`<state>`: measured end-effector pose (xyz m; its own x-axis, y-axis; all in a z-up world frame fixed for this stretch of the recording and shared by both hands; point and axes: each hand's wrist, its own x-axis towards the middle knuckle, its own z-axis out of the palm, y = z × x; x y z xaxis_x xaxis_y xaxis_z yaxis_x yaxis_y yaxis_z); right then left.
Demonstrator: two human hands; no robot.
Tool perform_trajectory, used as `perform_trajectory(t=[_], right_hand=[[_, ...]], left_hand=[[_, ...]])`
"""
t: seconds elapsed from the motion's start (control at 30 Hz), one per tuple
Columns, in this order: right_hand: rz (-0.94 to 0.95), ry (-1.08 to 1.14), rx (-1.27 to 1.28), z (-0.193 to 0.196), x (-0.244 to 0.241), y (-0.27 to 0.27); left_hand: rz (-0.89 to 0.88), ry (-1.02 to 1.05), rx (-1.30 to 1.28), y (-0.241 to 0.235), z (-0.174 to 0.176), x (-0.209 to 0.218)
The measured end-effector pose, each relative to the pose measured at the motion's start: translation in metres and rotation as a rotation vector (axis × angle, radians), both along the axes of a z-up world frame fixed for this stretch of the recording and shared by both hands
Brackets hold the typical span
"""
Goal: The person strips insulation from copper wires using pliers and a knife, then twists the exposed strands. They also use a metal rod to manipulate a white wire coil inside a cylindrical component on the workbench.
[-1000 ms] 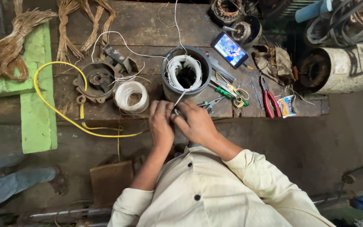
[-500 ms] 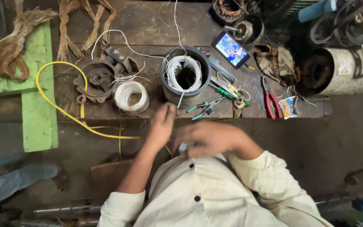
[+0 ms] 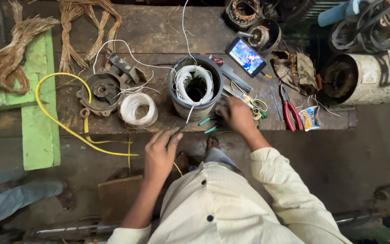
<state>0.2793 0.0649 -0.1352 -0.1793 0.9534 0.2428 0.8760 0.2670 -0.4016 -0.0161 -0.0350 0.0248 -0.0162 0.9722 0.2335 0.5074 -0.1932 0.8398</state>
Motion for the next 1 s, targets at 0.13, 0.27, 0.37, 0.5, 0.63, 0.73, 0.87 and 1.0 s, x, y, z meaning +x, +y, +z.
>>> perform_trajectory(t=[0.13,0.27,0.37,0.5,0.63,0.73,0.87,1.0], right_hand=[[-0.170,-0.121,0.081,-0.005,0.043,0.044],[-0.193,-0.276,0.029,-0.016,0.069,0.077],[-0.205,-0.345,-0.019,-0.036,0.077,0.083],[-0.196,-0.307,-0.082,-0.048,0.085,0.095],[-0.149,-0.231,-0.241,-0.036,0.100,0.095],[-0.150,-0.152,-0.310,-0.008,0.112,0.083],[-0.197,0.047,-0.299,0.042,0.125,0.052],[-0.112,0.185,-0.121,0.095,0.125,0.017]], left_hand=[[0.032,-0.021,-0.033,-0.011,-0.002,-0.003],[0.108,-0.045,-0.083,-0.016,-0.001,0.007],[0.115,0.010,0.084,-0.019,-0.005,0.014],[0.207,0.001,0.014,-0.020,-0.006,0.017],[0.243,0.031,0.009,-0.020,-0.006,0.023],[0.272,0.055,-0.008,-0.021,-0.005,0.026],[0.331,0.114,-0.007,-0.023,-0.001,0.029],[0.370,0.143,0.099,-0.022,0.003,0.039]])
